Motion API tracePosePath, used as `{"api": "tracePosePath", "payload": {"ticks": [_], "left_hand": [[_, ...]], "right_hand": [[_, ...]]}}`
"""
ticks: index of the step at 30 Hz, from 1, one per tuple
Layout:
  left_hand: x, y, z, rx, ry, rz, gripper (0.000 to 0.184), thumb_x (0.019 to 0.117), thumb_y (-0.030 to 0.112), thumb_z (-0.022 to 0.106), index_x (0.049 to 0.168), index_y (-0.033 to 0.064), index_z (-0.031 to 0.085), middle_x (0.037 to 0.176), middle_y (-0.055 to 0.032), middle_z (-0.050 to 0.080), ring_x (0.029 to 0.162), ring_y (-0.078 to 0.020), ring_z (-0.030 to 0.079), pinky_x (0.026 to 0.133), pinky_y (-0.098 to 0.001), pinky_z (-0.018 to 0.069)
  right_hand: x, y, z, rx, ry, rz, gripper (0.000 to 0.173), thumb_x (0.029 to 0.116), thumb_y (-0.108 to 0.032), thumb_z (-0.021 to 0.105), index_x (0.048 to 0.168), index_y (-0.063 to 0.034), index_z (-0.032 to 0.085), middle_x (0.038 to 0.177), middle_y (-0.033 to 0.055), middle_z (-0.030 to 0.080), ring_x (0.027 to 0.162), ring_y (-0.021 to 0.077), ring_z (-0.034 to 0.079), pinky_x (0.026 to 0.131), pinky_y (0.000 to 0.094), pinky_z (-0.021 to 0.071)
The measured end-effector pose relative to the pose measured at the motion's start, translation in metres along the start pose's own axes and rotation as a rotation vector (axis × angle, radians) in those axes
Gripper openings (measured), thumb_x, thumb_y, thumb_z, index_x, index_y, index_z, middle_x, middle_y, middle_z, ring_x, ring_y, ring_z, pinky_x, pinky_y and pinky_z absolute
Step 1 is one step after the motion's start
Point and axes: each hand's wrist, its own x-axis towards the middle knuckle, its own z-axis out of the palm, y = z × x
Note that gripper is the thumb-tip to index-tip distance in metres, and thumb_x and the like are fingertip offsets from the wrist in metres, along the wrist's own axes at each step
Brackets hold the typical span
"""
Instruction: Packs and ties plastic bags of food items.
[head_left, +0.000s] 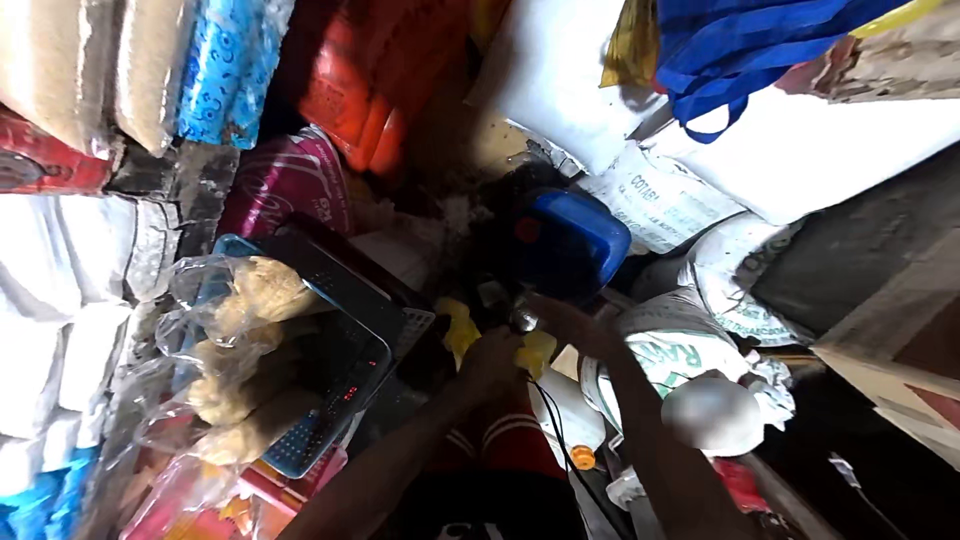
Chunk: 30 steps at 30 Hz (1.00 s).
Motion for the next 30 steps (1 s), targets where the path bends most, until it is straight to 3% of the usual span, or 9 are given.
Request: {"api": "tracePosePath", "payload": {"ticks": [5, 11, 13, 15, 17, 24, 26, 28, 30], "left_hand": [[0.026, 0.005, -0.006, 0.095, -0.071, -0.057, 0.039, 0.091, 0.021, 0.068, 0.129, 0.0161, 0.066, 0.134, -0.013, 0.06, 0.122, -0.0314, 0.06, 0.097, -0.0512, 0.0544], [0.058, 0.009, -0.012, 0.244, -0.074, -0.104, 0.036, 0.0933, 0.022, 0.065, 0.128, 0.0135, 0.066, 0.132, -0.0157, 0.061, 0.116, -0.0355, 0.063, 0.092, -0.056, 0.0555], [0.076, 0.004, -0.011, 0.342, -0.112, -0.169, 0.029, 0.0981, 0.024, 0.062, 0.124, 0.0123, 0.069, 0.133, -0.0161, 0.061, 0.117, -0.0373, 0.063, 0.093, -0.0584, 0.0543], [0.095, 0.002, -0.016, 0.401, -0.136, -0.214, 0.031, 0.0972, 0.032, 0.065, 0.118, 0.0099, 0.072, 0.132, -0.0175, 0.061, 0.115, -0.039, 0.063, 0.092, -0.06, 0.0537], [0.11, 0.009, -0.029, 0.414, -0.121, -0.245, 0.033, 0.0932, 0.033, 0.071, 0.114, 0.0085, 0.073, 0.133, -0.0189, 0.06, 0.117, -0.0412, 0.06, 0.092, -0.0628, 0.0512], [0.201, 0.037, -0.071, 0.524, 0.006, -0.265, 0.037, 0.0953, 0.026, 0.066, 0.121, 0.0006, 0.067, 0.124, -0.0253, 0.065, 0.11, -0.0443, 0.065, 0.087, -0.066, 0.0533], [0.241, 0.06, -0.098, 0.382, -0.284, -0.448, 0.043, 0.1054, 0.025, 0.054, 0.144, 0.006, 0.051, 0.146, -0.0203, 0.053, 0.132, -0.0371, 0.055, 0.108, -0.0583, 0.0443], [0.28, 0.023, -0.085, 0.227, -0.037, -0.259, 0.033, 0.0984, 0.028, 0.066, 0.123, 0.0051, 0.068, 0.116, -0.0197, 0.07, 0.096, -0.0313, 0.072, 0.086, -0.0517, 0.0601], [0.302, 0.025, -0.087, 0.203, 0.012, -0.22, 0.031, 0.0955, 0.025, 0.07, 0.118, 0.0033, 0.069, 0.112, -0.0189, 0.07, 0.093, -0.0289, 0.072, 0.084, -0.0492, 0.0609]], "right_hand": [[-0.03, 0.029, 0.011, 0.124, 0.156, -0.024, 0.024, 0.1002, -0.011, 0.061, 0.122, -0.0037, 0.067, 0.121, 0.0094, 0.071, 0.109, 0.02, 0.068, 0.094, 0.0385, 0.0581], [-0.043, 0.049, 0.009, 0.116, 0.63, -0.166, 0.023, 0.1062, -0.014, 0.049, 0.12, 0.0007, 0.06, 0.095, 0.0062, 0.067, 0.081, 0.0118, 0.065, 0.076, 0.033, 0.0586], [-0.044, 0.059, 0.004, -0.027, 0.838, -0.101, 0.028, 0.1076, -0.016, 0.044, 0.125, 0.0016, 0.057, 0.099, 0.0098, 0.065, 0.085, 0.014, 0.065, 0.077, 0.0335, 0.0578], [-0.045, 0.064, -0.001, -0.182, 1.026, 0.047, 0.036, 0.1094, -0.022, 0.041, 0.133, 0.001, 0.056, 0.119, 0.0188, 0.067, 0.108, 0.0243, 0.066, 0.096, 0.0437, 0.0555], [-0.04, 0.074, -0.005, -0.262, 1.179, 0.155, 0.04, 0.1102, -0.026, 0.04, 0.137, -0.0006, 0.055, 0.126, 0.0218, 0.066, 0.118, 0.0317, 0.065, 0.102, 0.0515, 0.0519], [-0.012, 0.096, -0.028, -0.221, 1.38, 0.203, 0.041, 0.1108, -0.036, 0.039, 0.13, -0.0034, 0.056, 0.112, 0.0201, 0.068, 0.1, 0.0341, 0.07, 0.086, 0.0555, 0.0573], [0.006, 0.107, -0.039, -0.191, 1.451, 0.216, 0.044, 0.1103, -0.041, 0.038, 0.122, -0.0045, 0.059, 0.101, 0.0164, 0.069, 0.091, 0.0302, 0.07, 0.081, 0.0528, 0.0584], [0.021, 0.113, -0.05, -0.155, 1.494, 0.241, 0.045, 0.1103, -0.041, 0.036, 0.119, -0.0042, 0.06, 0.099, 0.0151, 0.069, 0.091, 0.0287, 0.07, 0.082, 0.0511, 0.0581], [0.034, 0.121, -0.059, -0.103, 1.527, 0.259, 0.047, 0.1096, -0.043, 0.037, 0.117, -0.0046, 0.062, 0.1, 0.0145, 0.07, 0.093, 0.0276, 0.071, 0.083, 0.0508, 0.0578]]}}
